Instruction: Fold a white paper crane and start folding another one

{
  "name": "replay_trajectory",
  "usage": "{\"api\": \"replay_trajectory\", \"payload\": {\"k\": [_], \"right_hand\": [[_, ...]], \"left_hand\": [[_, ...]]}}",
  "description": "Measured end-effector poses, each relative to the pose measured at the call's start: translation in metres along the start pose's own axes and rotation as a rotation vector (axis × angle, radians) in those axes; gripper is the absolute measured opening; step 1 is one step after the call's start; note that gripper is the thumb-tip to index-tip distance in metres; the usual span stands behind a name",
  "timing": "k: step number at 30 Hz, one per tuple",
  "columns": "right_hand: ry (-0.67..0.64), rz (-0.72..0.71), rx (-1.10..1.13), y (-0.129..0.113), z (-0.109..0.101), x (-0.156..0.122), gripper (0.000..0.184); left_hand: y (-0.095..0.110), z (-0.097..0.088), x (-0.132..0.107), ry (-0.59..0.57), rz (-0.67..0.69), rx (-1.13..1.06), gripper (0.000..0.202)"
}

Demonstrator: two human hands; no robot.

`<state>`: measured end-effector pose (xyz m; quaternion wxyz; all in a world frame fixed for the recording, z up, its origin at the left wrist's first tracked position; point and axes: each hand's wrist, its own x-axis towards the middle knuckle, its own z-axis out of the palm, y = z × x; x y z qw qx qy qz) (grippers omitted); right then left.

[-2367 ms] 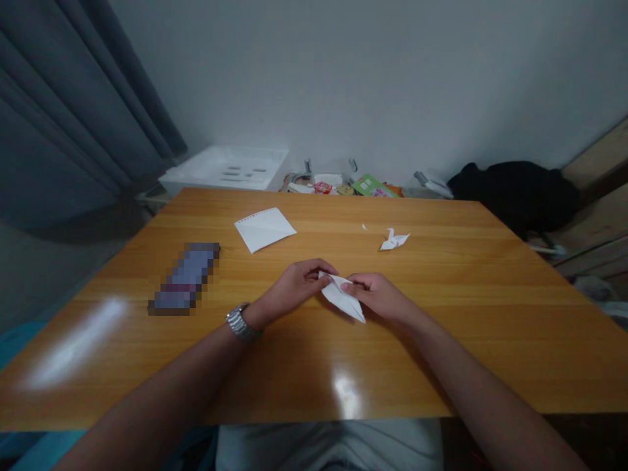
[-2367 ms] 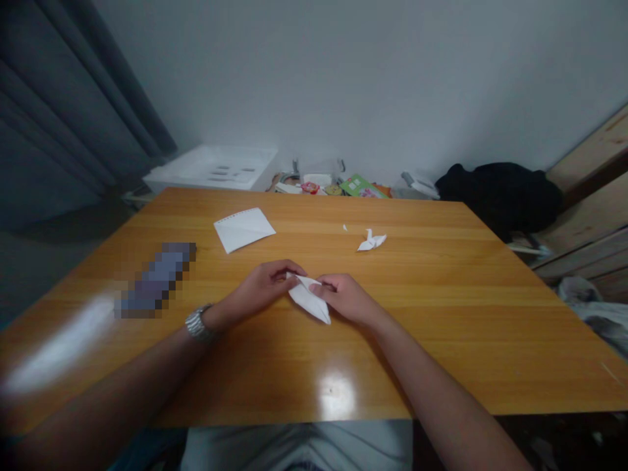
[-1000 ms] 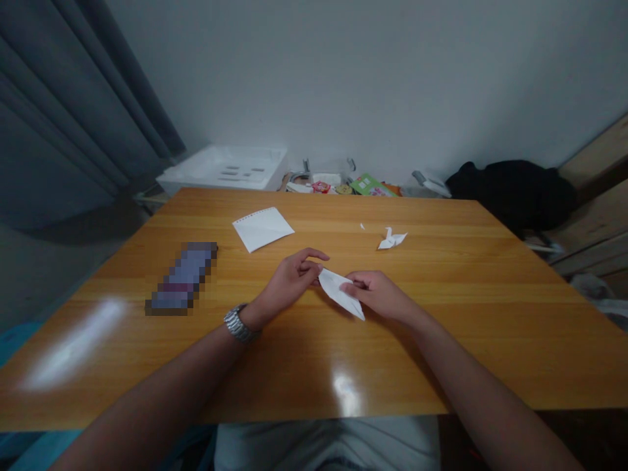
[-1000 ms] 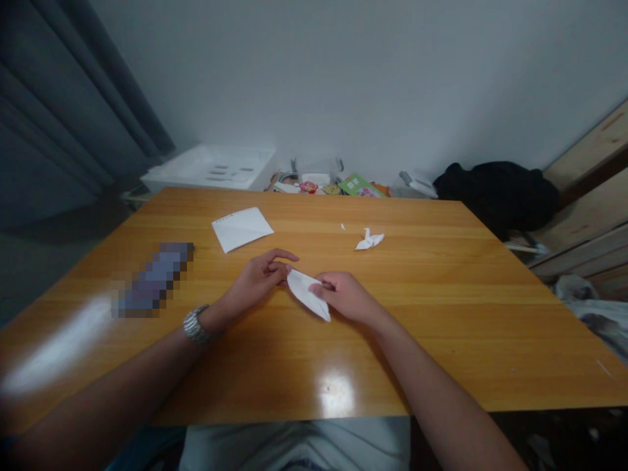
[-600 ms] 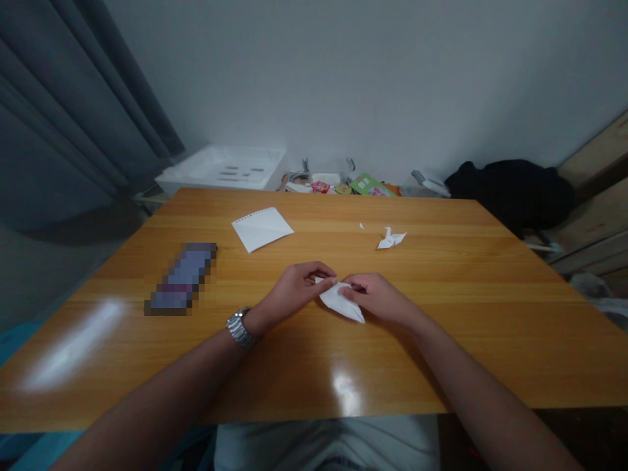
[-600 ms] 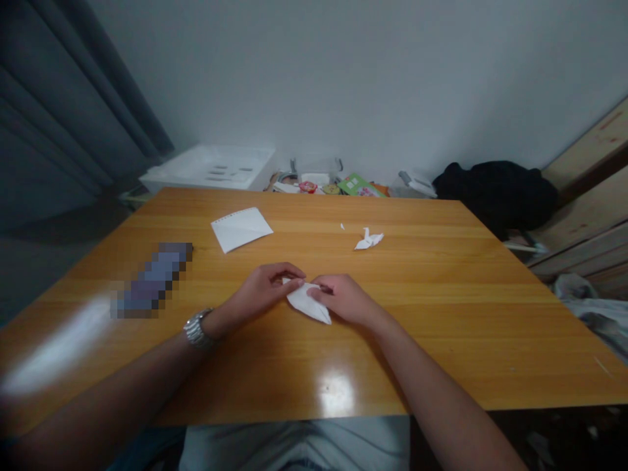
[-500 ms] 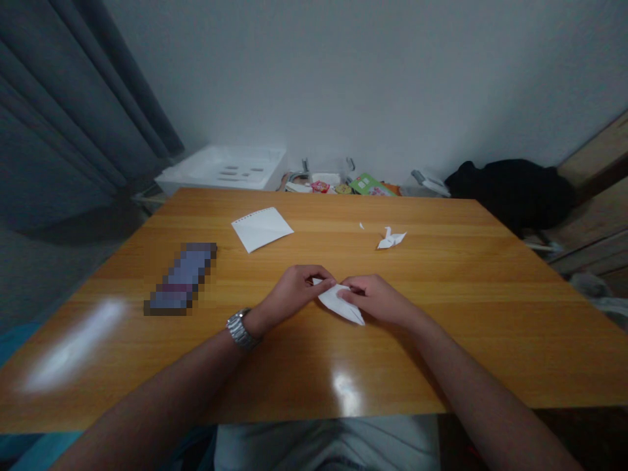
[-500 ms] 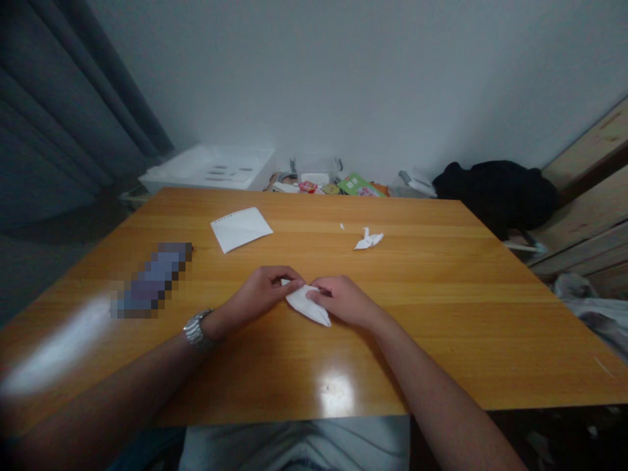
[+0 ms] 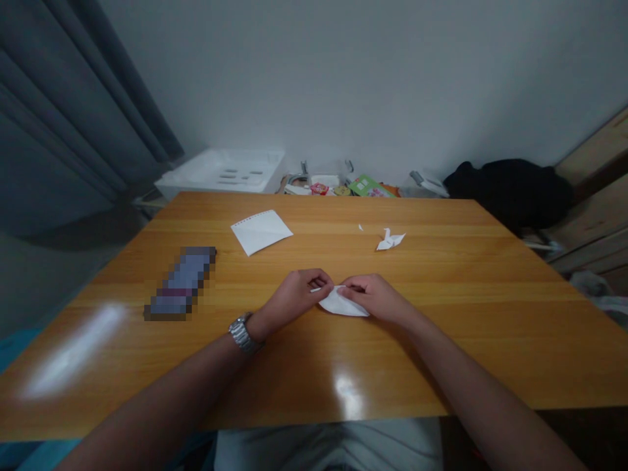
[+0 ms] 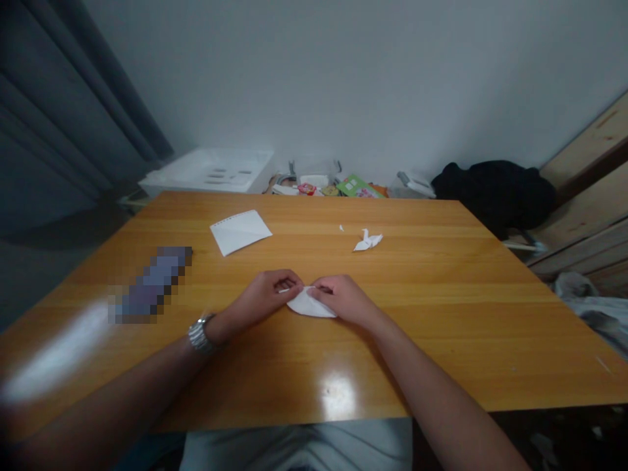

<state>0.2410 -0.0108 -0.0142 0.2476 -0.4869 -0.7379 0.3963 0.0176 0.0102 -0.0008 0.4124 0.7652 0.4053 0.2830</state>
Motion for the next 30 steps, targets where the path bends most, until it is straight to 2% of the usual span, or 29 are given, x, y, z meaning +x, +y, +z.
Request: {"api": "replay_trajectory", "payload": {"k": [4,10,15,24,30], "right_hand": [[0.002,0.005,0.025,0.001,-0.002,0.000,0.037],[-0.016,0.018,0.031,0.000,-0.008,-0.001,0.039],[0.004,0.010,0.015,0.000,-0.012,-0.002,0.038],[0.123,0.021,0.133,0.004,-0.005,0.002,0.032],[0.192,-0.006,0.060,0.004,-0.008,0.002,0.027]], "left_hand": [[-0.002,-0.005,0.001,-0.042,-0.005,0.032,0.025],[-0.004,-0.014,0.003,-0.122,-0.125,-0.074,0.032],[-0.004,-0.020,0.002,-0.206,-0.106,-0.108,0.041],[-0.012,-0.015,0.004,-0.020,-0.088,0.021,0.044],[-0.014,-0.018,0.006,0.072,-0.055,0.124,0.041]]}}
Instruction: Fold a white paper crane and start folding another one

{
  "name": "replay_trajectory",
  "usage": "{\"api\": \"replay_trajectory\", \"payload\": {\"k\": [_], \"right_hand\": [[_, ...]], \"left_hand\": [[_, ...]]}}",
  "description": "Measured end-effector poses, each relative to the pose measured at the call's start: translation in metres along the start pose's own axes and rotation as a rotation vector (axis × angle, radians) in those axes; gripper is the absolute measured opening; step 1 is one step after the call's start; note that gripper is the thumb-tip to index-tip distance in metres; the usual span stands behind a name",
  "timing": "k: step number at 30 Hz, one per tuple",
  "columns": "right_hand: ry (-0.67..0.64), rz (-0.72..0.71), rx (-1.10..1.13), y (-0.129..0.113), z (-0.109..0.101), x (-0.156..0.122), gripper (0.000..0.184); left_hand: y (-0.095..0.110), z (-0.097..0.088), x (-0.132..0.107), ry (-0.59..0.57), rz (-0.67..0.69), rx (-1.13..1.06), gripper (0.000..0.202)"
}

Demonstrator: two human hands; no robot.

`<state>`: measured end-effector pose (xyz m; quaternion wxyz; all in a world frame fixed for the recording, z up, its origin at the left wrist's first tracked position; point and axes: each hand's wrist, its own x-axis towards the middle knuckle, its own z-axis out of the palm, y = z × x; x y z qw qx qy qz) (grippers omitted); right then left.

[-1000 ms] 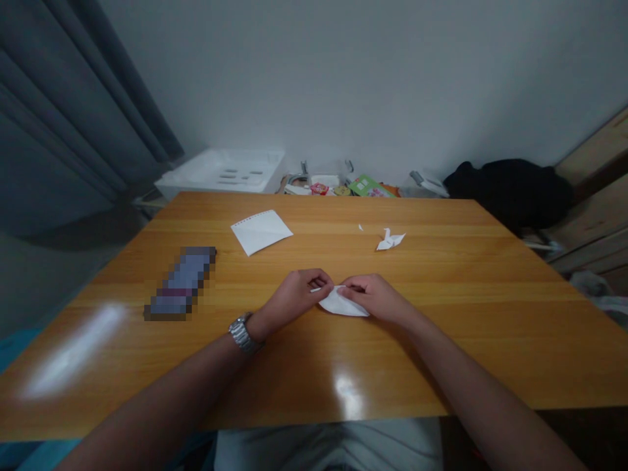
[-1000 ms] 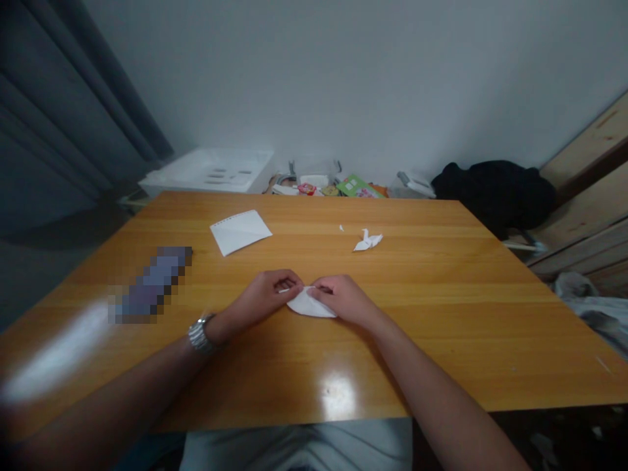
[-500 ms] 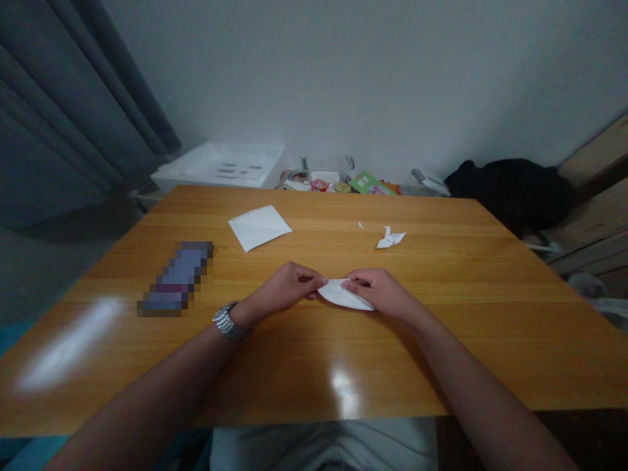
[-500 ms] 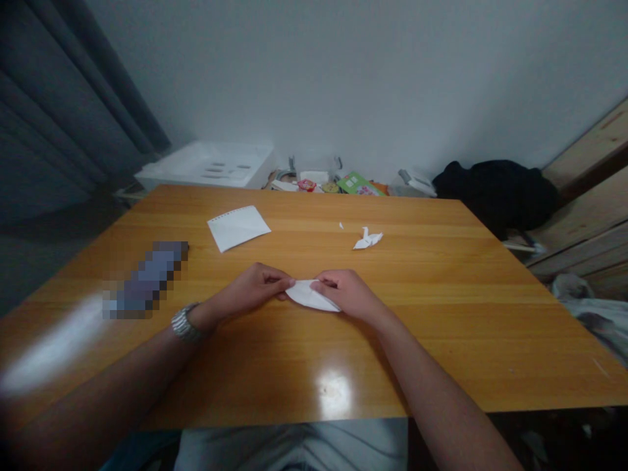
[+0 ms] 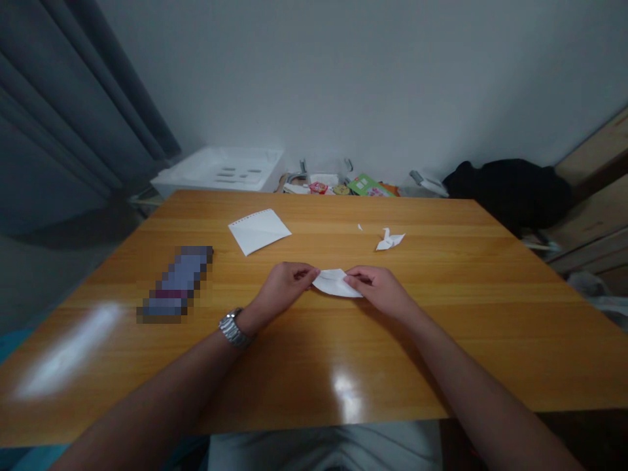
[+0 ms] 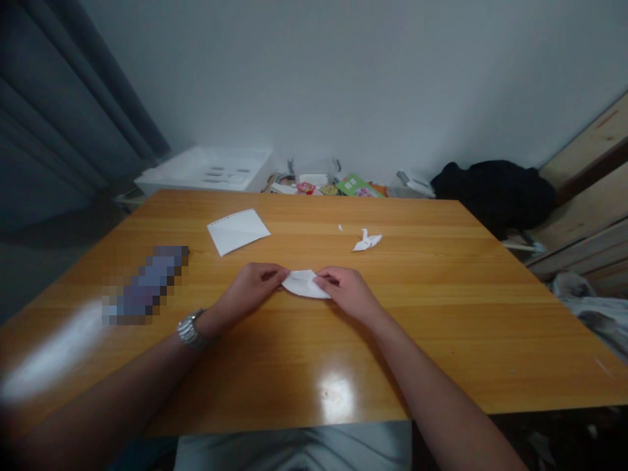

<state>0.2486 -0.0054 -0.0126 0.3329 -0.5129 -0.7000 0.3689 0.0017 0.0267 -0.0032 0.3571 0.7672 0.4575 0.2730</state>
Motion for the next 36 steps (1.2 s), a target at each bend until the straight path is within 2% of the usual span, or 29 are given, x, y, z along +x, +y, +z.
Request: {"api": "replay_trajectory", "payload": {"k": [4,8,12,18,20,26,36], "right_hand": [[-0.020,-0.013,-0.084,-0.004,0.002,-0.002,0.025],[-0.035,-0.014,-0.137,-0.007,0.006,-0.005,0.022],[-0.066,-0.043,-0.153,-0.010,0.009,-0.007,0.019],[-0.081,-0.082,-0.157,-0.012,0.011,-0.008,0.018],[-0.092,-0.095,-0.149,-0.012,0.011,-0.008,0.018],[-0.140,-0.039,-0.163,-0.012,0.012,-0.006,0.027],[-0.203,-0.074,-0.251,-0.012,0.010,-0.007,0.040]], "left_hand": [[0.005,0.002,-0.003,0.034,0.080,0.003,0.029],[0.013,0.007,-0.008,-0.046,0.131,-0.044,0.027],[0.018,0.009,-0.010,-0.134,0.090,-0.095,0.026],[0.013,0.013,-0.009,-0.146,0.023,-0.206,0.029],[0.012,0.013,-0.009,-0.147,0.028,-0.176,0.028],[0.013,0.012,-0.009,-0.127,0.038,-0.157,0.025],[0.016,0.010,-0.011,-0.153,0.088,-0.100,0.026]]}}
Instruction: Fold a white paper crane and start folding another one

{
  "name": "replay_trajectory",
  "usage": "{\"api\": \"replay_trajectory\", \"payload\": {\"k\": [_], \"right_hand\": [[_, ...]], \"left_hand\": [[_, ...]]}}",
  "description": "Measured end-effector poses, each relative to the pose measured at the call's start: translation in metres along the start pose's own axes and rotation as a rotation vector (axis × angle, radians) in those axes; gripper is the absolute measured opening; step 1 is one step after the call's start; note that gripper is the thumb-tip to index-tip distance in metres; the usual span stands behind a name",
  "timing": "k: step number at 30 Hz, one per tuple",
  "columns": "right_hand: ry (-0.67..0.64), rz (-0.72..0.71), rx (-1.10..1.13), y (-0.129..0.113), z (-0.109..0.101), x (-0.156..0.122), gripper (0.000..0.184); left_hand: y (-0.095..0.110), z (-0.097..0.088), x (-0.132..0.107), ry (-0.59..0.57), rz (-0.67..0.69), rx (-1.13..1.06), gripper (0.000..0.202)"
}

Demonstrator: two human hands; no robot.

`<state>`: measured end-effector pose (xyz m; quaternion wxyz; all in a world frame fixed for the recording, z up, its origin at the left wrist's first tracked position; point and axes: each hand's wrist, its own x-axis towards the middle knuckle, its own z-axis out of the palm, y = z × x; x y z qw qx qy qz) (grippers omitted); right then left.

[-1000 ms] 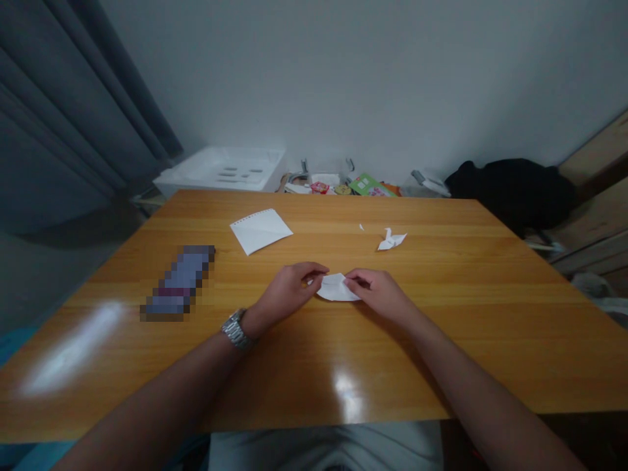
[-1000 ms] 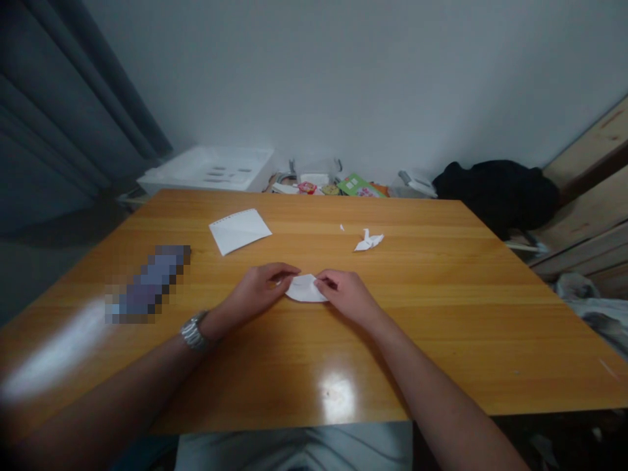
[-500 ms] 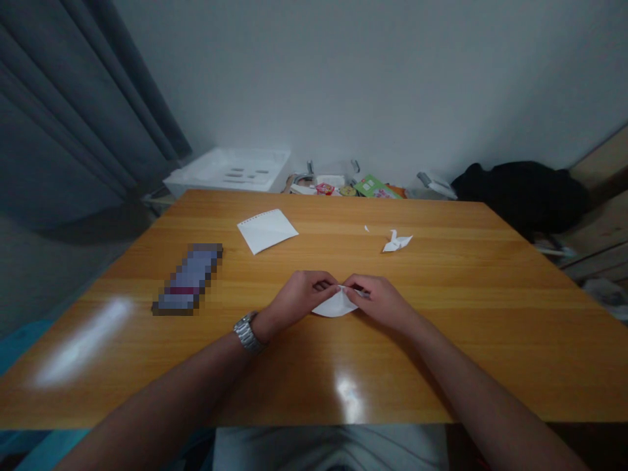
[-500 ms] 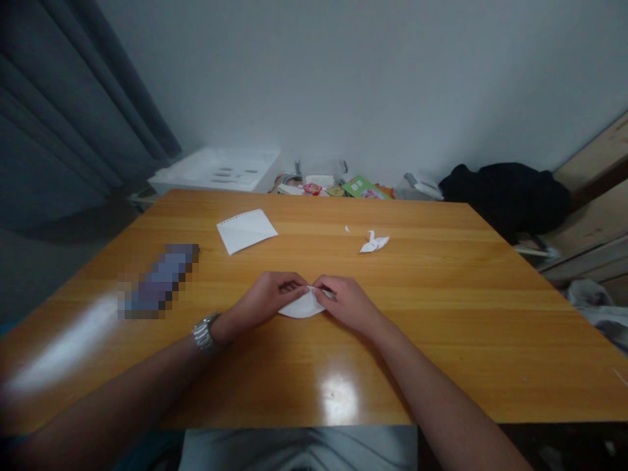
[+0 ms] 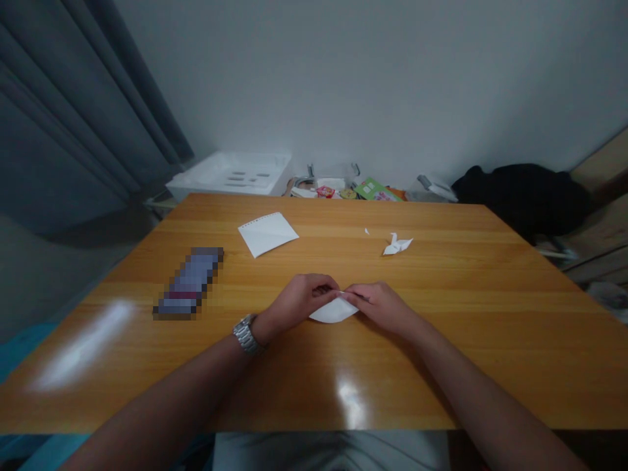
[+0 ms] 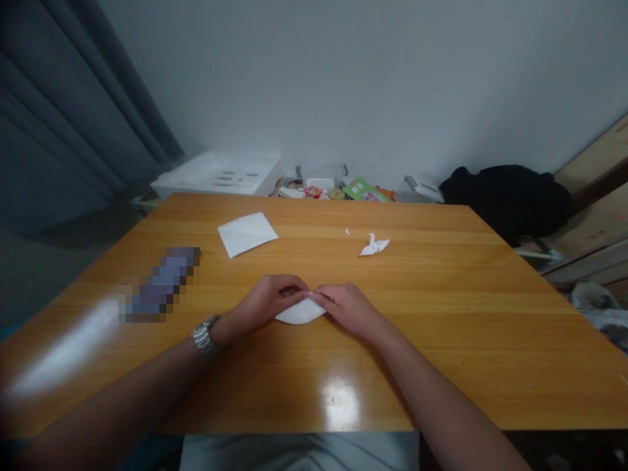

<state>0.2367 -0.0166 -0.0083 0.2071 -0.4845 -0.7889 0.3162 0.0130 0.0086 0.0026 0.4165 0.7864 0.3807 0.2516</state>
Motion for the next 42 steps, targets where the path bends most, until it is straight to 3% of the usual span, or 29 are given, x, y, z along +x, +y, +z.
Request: {"api": "replay_trajectory", "payload": {"k": [11,17,25,30,36,42], "right_hand": [[-0.110,0.035,0.212,0.012,-0.014,-0.002,0.044],[-0.033,0.039,0.159,0.010,-0.013,-0.001,0.042],[-0.008,0.013,0.168,0.008,-0.010,-0.001,0.032],[0.021,0.018,0.179,0.001,-0.008,0.000,0.026],[0.153,0.066,0.331,0.007,-0.001,0.002,0.028],[0.120,0.092,0.349,0.009,0.005,0.002,0.034]], "left_hand": [[0.000,-0.015,0.001,-0.042,-0.063,-0.069,0.026],[0.003,-0.011,0.000,-0.011,-0.083,-0.062,0.026],[0.003,-0.004,-0.002,-0.034,0.044,0.037,0.022],[0.004,-0.002,-0.003,-0.074,-0.013,0.019,0.022],[-0.006,0.002,0.000,0.060,-0.026,-0.031,0.016],[-0.017,0.008,0.005,0.177,-0.087,-0.209,0.014]]}}
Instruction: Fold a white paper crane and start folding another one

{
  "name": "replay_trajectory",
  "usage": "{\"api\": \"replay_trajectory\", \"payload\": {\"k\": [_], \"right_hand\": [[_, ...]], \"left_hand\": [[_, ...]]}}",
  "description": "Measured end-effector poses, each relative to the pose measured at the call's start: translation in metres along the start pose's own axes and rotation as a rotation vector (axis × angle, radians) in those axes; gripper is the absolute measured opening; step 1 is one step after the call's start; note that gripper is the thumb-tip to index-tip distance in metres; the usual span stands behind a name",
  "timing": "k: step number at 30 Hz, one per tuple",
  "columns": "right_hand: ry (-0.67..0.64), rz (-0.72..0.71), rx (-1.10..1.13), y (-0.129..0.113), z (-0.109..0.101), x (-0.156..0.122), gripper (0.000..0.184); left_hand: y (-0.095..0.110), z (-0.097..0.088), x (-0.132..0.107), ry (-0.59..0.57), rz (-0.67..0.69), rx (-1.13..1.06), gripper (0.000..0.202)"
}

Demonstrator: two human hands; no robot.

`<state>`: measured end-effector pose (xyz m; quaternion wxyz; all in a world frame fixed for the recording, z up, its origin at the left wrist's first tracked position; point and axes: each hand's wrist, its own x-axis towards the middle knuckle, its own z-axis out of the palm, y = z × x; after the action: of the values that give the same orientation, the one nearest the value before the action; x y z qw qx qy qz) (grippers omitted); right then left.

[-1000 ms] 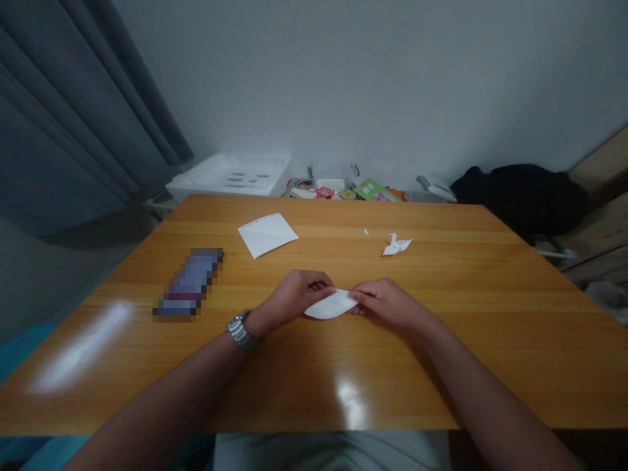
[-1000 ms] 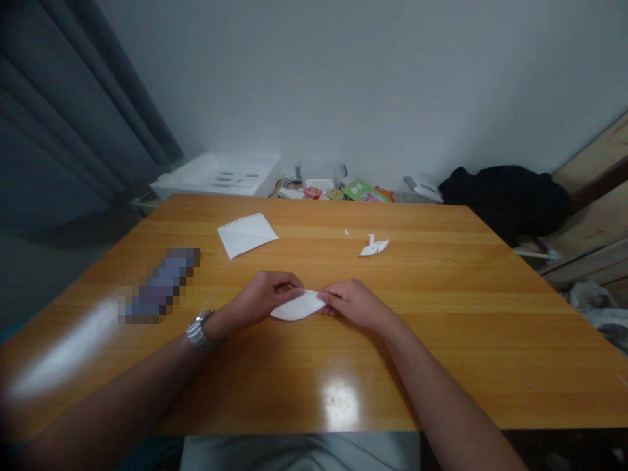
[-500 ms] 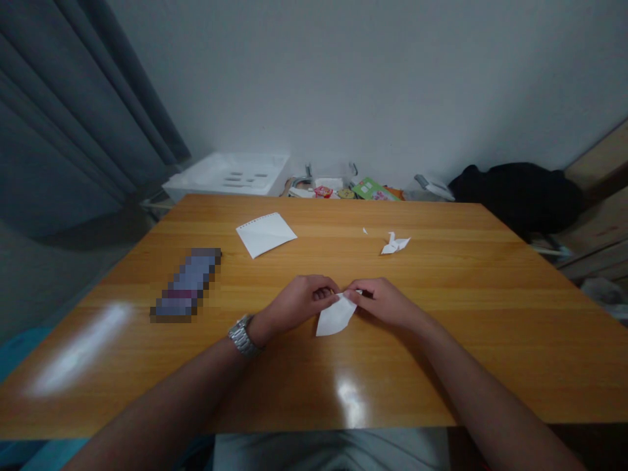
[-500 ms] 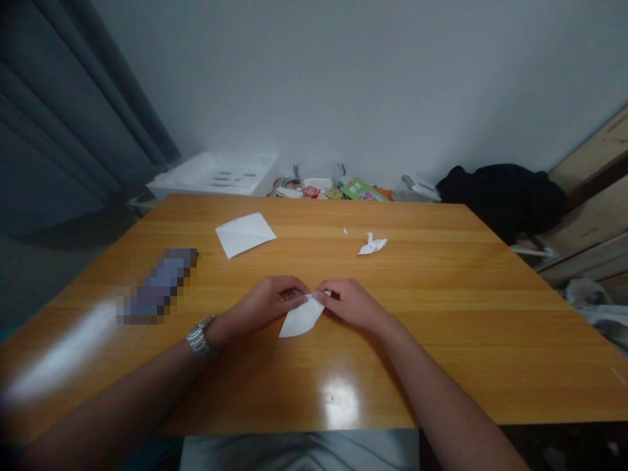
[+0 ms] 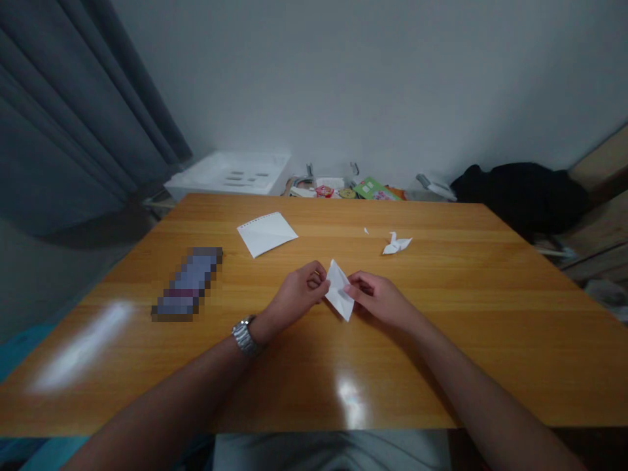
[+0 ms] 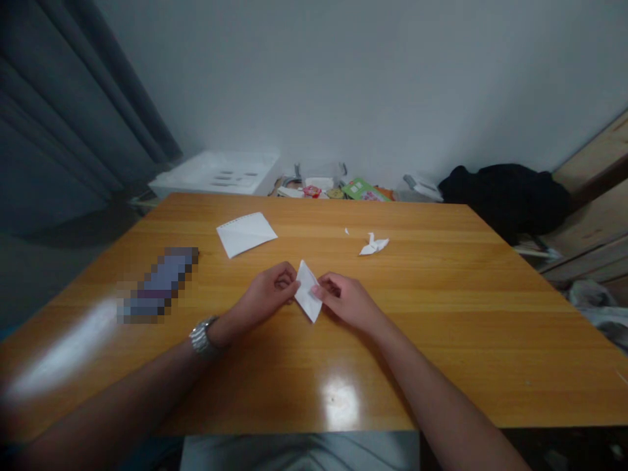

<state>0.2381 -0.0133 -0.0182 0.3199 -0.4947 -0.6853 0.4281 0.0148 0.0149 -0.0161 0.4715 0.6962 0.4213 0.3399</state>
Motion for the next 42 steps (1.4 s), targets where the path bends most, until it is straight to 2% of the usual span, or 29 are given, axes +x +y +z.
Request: {"api": "replay_trajectory", "payload": {"k": [4,9,13,15,18,22,28,34,38,42], "right_hand": [[0.033,-0.010,0.038,-0.005,0.005,0.000,0.036],[0.105,-0.054,0.036,-0.004,0.009,0.002,0.036],[0.085,0.027,0.046,0.000,0.007,0.003,0.041],[0.098,0.020,0.010,-0.001,0.006,0.002,0.041],[0.128,-0.033,-0.074,-0.003,0.004,0.002,0.038],[0.090,-0.067,-0.105,-0.009,0.005,0.000,0.036],[0.068,-0.081,-0.085,-0.010,0.006,0.000,0.030],[0.078,-0.081,-0.088,-0.010,0.009,0.001,0.028],[0.157,-0.013,-0.118,-0.011,0.011,0.002,0.025],[0.171,0.017,-0.154,-0.012,0.011,0.003,0.020]], "left_hand": [[0.000,0.004,0.000,0.039,-0.072,-0.163,0.021],[0.000,0.010,-0.001,-0.009,-0.090,-0.265,0.023],[-0.002,0.012,-0.002,-0.031,-0.084,-0.202,0.021],[-0.003,0.012,-0.002,-0.019,-0.080,-0.157,0.022],[-0.003,0.010,-0.001,0.032,-0.023,-0.104,0.026],[0.001,0.007,-0.001,0.140,0.059,0.054,0.034],[0.007,0.002,-0.004,0.084,0.197,0.267,0.019],[0.007,0.004,-0.002,0.035,0.105,0.115,0.018],[0.004,0.008,0.000,0.057,0.100,0.068,0.011],[0.002,0.012,-0.001,0.043,0.085,0.047,0.010]]}}
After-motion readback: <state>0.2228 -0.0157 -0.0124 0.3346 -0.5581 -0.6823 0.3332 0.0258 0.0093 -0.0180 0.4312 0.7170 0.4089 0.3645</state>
